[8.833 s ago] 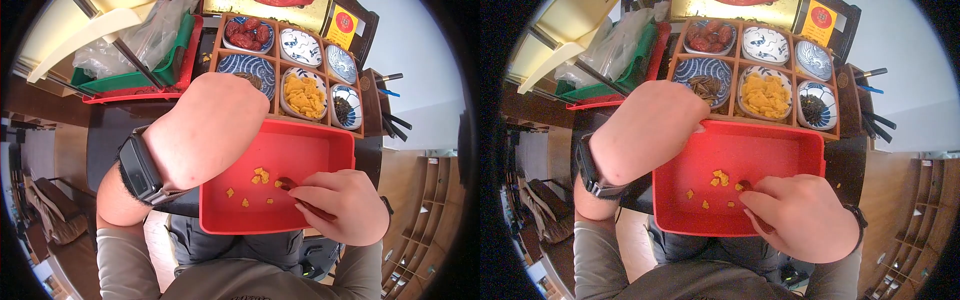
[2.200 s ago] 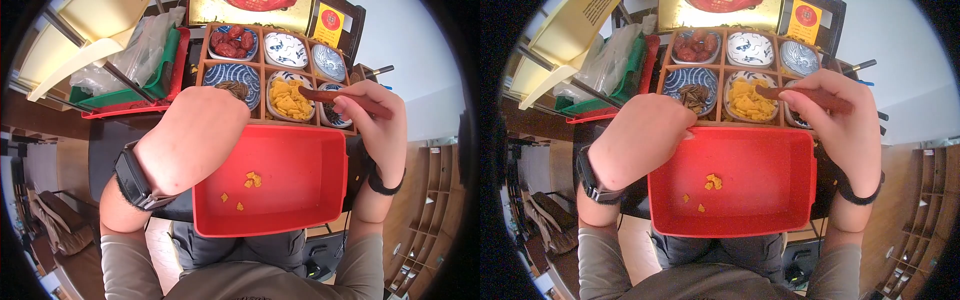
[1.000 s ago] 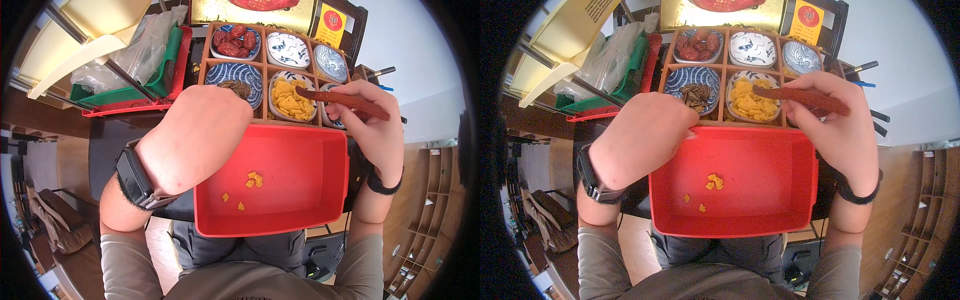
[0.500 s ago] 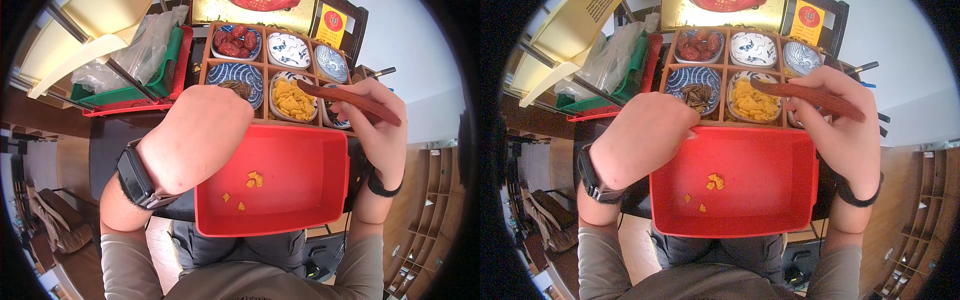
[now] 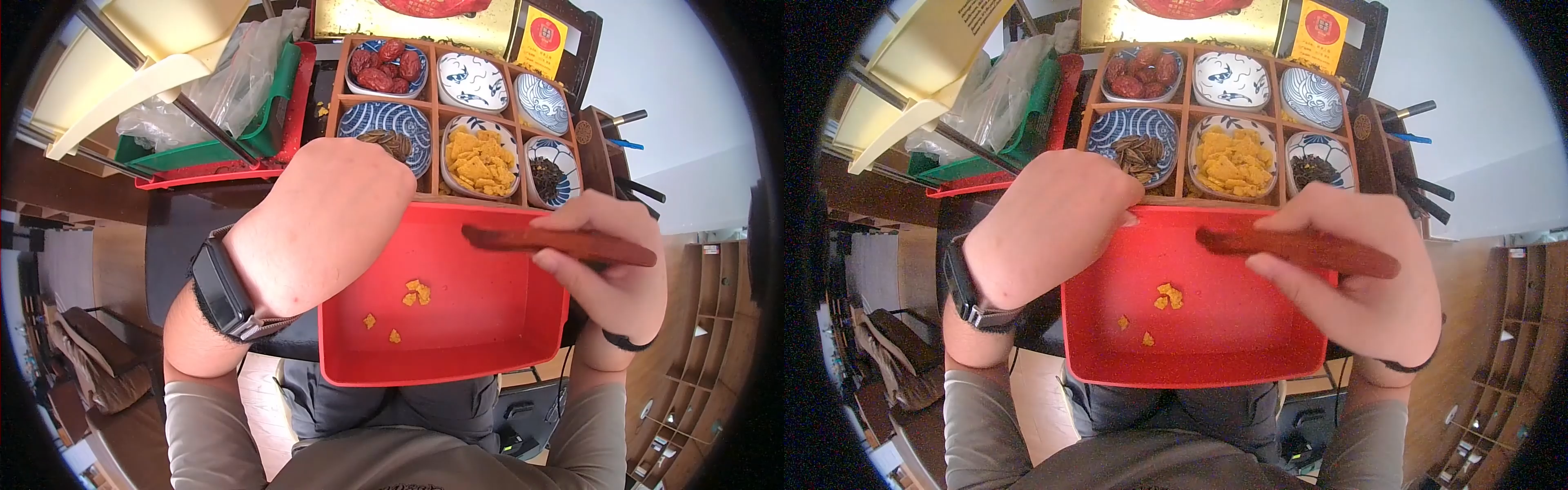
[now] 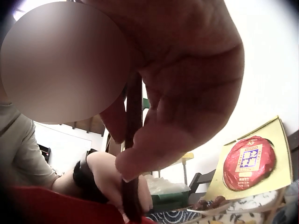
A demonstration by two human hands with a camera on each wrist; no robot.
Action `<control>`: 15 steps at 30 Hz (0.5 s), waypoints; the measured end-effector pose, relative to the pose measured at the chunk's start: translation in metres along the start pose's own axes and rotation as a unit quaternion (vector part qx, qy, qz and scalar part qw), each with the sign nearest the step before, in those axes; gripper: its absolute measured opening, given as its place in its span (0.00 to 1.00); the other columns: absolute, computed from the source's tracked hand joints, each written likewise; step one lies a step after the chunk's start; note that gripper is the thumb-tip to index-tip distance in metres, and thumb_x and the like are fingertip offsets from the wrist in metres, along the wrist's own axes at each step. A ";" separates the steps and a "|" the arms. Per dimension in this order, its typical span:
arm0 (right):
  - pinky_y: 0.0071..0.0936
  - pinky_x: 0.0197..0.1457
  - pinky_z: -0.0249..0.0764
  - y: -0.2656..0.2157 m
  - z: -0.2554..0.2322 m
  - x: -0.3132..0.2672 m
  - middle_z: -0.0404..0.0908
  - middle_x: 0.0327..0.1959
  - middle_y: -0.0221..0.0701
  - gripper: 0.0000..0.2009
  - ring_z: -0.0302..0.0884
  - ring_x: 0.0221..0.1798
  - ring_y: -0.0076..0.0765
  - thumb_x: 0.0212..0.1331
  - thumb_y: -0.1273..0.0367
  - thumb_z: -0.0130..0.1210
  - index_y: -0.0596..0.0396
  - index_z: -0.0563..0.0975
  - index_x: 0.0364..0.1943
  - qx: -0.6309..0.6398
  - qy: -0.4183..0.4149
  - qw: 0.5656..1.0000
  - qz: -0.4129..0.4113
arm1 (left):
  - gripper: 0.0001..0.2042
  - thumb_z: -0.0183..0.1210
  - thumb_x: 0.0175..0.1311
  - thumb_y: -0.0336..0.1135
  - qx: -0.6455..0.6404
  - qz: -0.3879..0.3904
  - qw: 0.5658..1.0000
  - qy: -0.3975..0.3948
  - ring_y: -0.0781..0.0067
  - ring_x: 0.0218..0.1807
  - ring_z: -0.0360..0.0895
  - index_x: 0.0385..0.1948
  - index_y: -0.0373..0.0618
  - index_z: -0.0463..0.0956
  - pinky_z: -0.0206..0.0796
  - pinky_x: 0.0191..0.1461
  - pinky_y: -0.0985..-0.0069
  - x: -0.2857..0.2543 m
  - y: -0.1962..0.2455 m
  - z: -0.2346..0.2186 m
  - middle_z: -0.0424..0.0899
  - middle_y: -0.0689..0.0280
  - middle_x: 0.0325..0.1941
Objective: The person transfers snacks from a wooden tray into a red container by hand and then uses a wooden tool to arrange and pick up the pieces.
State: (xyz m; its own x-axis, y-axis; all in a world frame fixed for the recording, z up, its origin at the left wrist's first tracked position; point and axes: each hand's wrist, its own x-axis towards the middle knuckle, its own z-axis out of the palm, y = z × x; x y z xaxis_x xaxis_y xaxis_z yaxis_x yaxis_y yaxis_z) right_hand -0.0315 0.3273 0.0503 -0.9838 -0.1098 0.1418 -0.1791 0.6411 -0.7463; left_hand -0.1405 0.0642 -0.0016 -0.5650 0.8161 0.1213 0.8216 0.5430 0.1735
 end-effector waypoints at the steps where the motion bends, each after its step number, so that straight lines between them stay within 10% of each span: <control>1: 0.30 0.42 0.78 0.002 0.006 -0.002 0.88 0.32 0.37 0.13 0.87 0.36 0.35 0.44 0.73 0.76 0.64 0.87 0.35 0.019 0.008 1.000 0.001 | 0.06 0.60 0.61 0.27 0.000 0.000 1.000 0.000 0.42 0.42 0.87 0.34 0.42 0.86 0.78 0.47 0.50 0.000 0.000 0.000 0.87 0.52 0.32; 8: 0.43 0.52 0.86 0.000 -0.002 0.001 0.86 0.48 0.41 0.18 0.88 0.49 0.52 0.55 0.75 0.74 0.59 0.85 0.50 -0.037 -0.215 0.958 -0.184 | 0.06 0.60 0.61 0.28 0.009 -0.002 1.000 -0.015 0.43 0.43 0.86 0.35 0.42 0.86 0.77 0.48 0.50 0.000 0.000 0.000 0.87 0.53 0.33; 15: 0.43 0.53 0.87 0.003 0.004 -0.007 0.86 0.51 0.42 0.21 0.89 0.51 0.51 0.56 0.73 0.73 0.60 0.85 0.55 -0.069 -0.249 0.942 -0.213 | 0.04 0.61 0.62 0.29 0.004 -0.003 1.000 -0.024 0.43 0.43 0.85 0.34 0.43 0.84 0.77 0.48 0.50 -0.001 0.000 0.000 0.86 0.53 0.34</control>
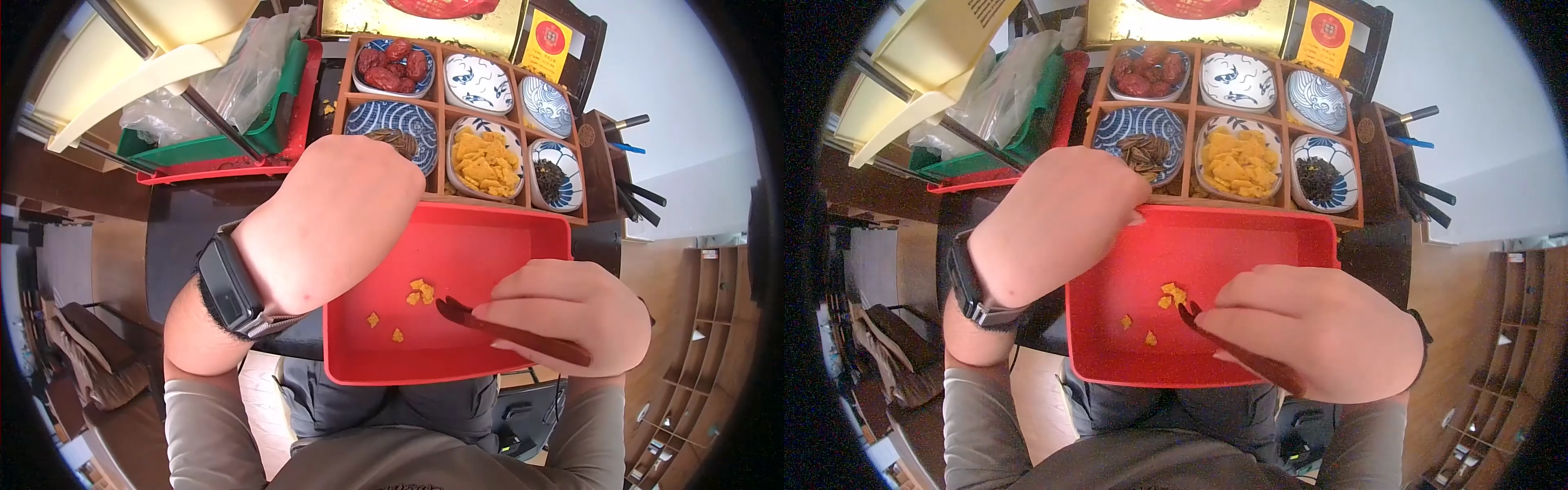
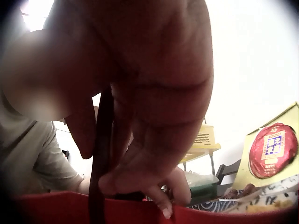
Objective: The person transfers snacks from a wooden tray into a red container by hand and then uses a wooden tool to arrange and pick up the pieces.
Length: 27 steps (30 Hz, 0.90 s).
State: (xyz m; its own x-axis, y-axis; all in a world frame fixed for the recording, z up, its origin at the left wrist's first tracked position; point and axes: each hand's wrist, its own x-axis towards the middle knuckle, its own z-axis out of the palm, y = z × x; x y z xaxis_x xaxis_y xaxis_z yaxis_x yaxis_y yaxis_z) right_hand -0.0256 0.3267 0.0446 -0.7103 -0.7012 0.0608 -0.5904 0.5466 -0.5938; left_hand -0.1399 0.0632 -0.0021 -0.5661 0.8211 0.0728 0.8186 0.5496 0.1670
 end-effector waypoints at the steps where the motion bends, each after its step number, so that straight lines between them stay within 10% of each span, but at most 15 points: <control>1: 0.43 0.53 0.87 0.000 0.000 -0.001 0.86 0.52 0.42 0.21 0.89 0.51 0.51 0.56 0.73 0.72 0.60 0.85 0.55 0.001 0.008 1.000 0.011 | 0.04 0.62 0.62 0.30 0.003 -0.005 1.000 -0.012 0.43 0.44 0.85 0.34 0.43 0.84 0.77 0.48 0.50 0.000 0.000 -0.001 0.86 0.53 0.34; 15: 0.42 0.48 0.86 -0.014 0.003 0.006 0.85 0.51 0.39 0.17 0.88 0.47 0.52 0.54 0.80 0.67 0.59 0.85 0.50 0.010 0.099 0.993 0.058 | 0.04 0.62 0.65 0.31 -0.013 0.000 1.000 0.009 0.44 0.41 0.86 0.33 0.43 0.83 0.78 0.47 0.52 -0.002 -0.001 0.002 0.86 0.53 0.32; 27: 0.36 0.39 0.82 -0.017 0.005 0.015 0.86 0.47 0.34 0.11 0.87 0.43 0.45 0.54 0.76 0.71 0.55 0.86 0.42 -0.101 -0.043 0.993 0.044 | 0.06 0.64 0.64 0.33 0.003 -0.010 1.000 -0.015 0.44 0.41 0.87 0.31 0.42 0.84 0.78 0.48 0.52 0.001 0.001 0.001 0.87 0.52 0.31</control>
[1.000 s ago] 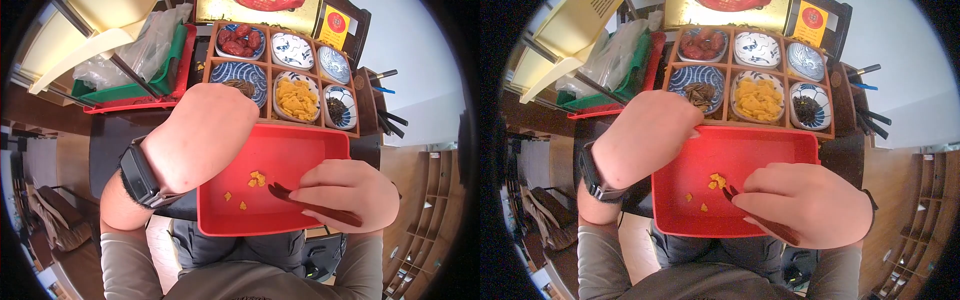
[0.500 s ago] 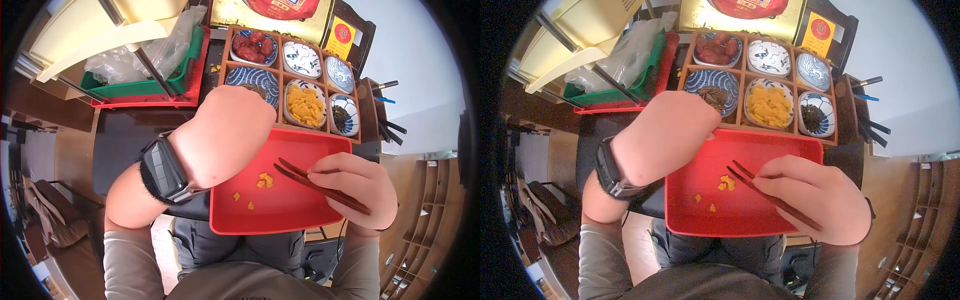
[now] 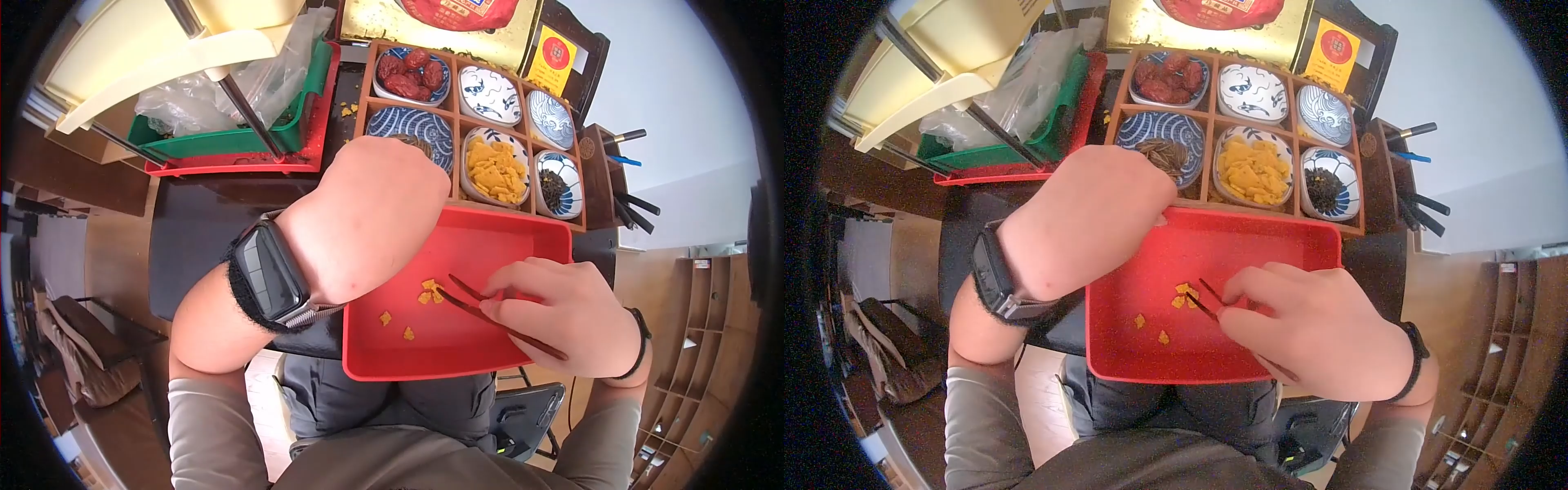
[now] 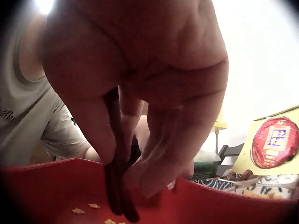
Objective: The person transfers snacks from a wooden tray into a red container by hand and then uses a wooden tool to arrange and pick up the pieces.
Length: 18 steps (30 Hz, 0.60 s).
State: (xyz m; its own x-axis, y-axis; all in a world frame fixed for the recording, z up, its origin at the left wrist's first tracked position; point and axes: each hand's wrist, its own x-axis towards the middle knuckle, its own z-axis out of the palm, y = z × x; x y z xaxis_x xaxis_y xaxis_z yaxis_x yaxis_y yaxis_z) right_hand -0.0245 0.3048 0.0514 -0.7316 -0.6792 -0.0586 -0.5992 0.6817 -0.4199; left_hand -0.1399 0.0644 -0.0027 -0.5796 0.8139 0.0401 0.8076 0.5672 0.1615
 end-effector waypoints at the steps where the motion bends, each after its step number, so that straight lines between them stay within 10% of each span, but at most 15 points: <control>1: 0.36 0.39 0.82 0.001 0.001 0.000 0.85 0.48 0.33 0.11 0.87 0.44 0.44 0.54 0.75 0.70 0.53 0.85 0.43 -0.005 -0.005 1.000 -0.003 | 0.06 0.64 0.64 0.33 -0.003 0.001 1.000 -0.003 0.44 0.41 0.87 0.31 0.42 0.84 0.78 0.48 0.52 0.000 0.000 0.000 0.87 0.52 0.31; 18: 0.40 0.42 0.85 0.004 0.009 0.008 0.84 0.46 0.35 0.10 0.87 0.48 0.46 0.60 0.72 0.67 0.54 0.81 0.45 0.025 -0.049 0.998 0.018 | 0.06 0.61 0.65 0.31 -0.003 0.000 1.000 0.019 0.44 0.40 0.88 0.31 0.41 0.84 0.80 0.46 0.52 -0.001 0.000 0.001 0.87 0.51 0.31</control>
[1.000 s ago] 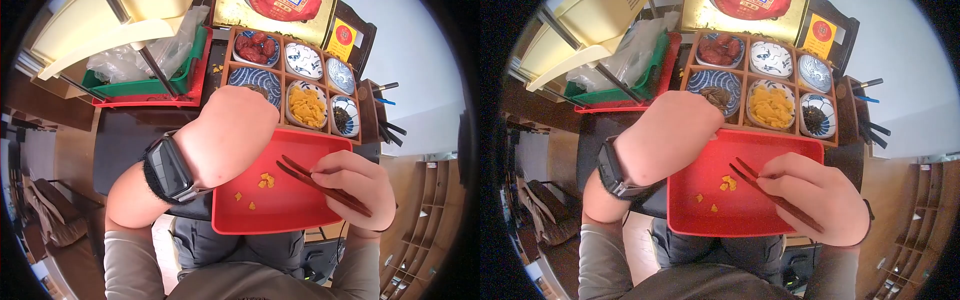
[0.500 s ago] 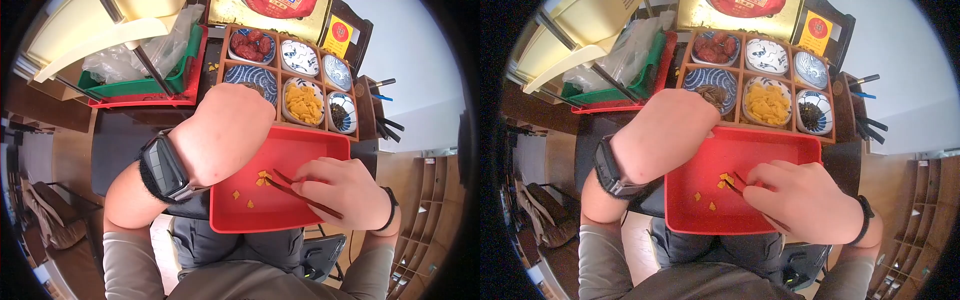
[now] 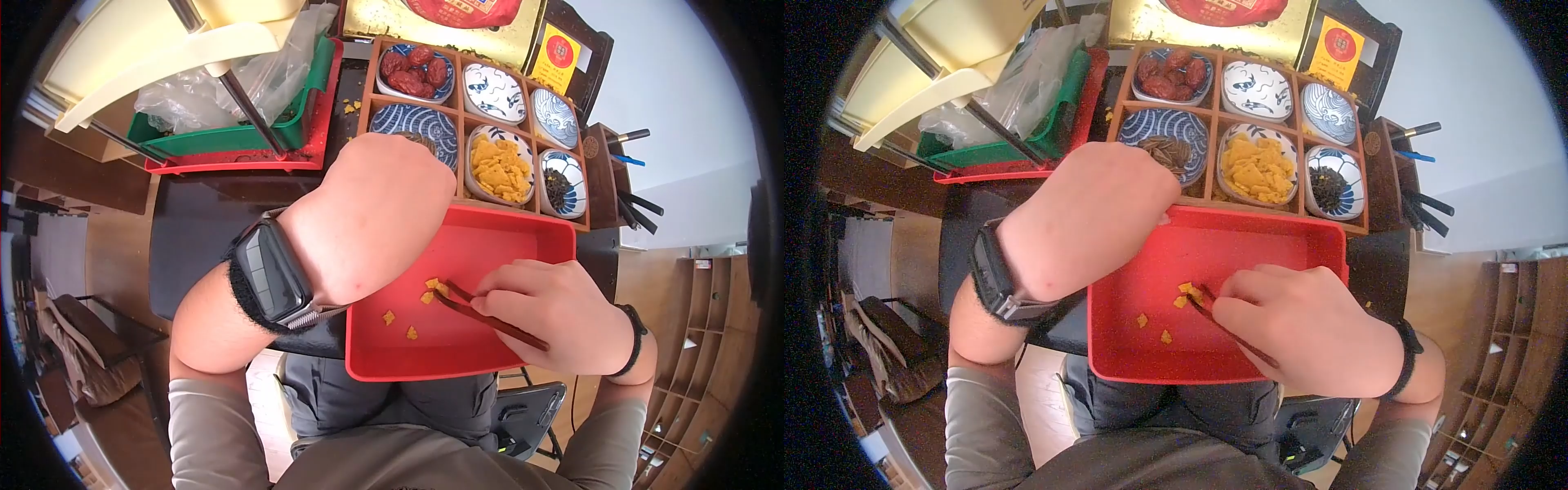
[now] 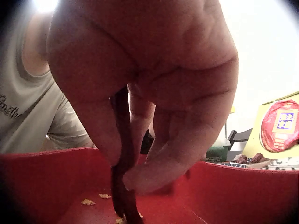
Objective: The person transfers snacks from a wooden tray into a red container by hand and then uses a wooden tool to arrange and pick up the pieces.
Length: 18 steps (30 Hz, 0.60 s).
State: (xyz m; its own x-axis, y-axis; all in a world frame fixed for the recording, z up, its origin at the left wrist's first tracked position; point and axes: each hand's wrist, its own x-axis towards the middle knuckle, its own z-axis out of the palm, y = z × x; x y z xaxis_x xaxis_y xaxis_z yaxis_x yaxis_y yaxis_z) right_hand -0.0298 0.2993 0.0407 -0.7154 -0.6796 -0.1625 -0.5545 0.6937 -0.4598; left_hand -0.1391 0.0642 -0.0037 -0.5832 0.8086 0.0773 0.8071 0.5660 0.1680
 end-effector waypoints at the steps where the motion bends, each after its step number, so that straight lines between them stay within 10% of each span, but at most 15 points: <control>1: 0.41 0.42 0.85 0.000 0.000 0.000 0.84 0.47 0.35 0.10 0.87 0.48 0.47 0.61 0.72 0.66 0.54 0.81 0.45 0.003 0.000 1.000 0.002 | 0.06 0.61 0.65 0.31 0.001 -0.002 1.000 -0.002 0.44 0.40 0.88 0.31 0.41 0.84 0.80 0.46 0.52 0.000 0.000 0.000 0.87 0.51 0.31; 18: 0.47 0.50 0.85 0.002 -0.009 -0.003 0.81 0.53 0.45 0.18 0.86 0.52 0.60 0.62 0.75 0.62 0.62 0.77 0.56 0.080 -0.076 0.993 0.034 | 0.06 0.61 0.64 0.31 -0.010 0.008 1.000 0.017 0.44 0.41 0.88 0.30 0.41 0.85 0.80 0.46 0.52 0.000 -0.001 0.001 0.87 0.51 0.31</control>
State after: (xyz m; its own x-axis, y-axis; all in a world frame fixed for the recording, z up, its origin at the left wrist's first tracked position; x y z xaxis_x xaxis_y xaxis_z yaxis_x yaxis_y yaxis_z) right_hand -0.0327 0.3047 0.0484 -0.6698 -0.6691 -0.3219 -0.4235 0.7003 -0.5746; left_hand -0.1400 0.0635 -0.0046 -0.5734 0.8114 0.1135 0.8145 0.5497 0.1854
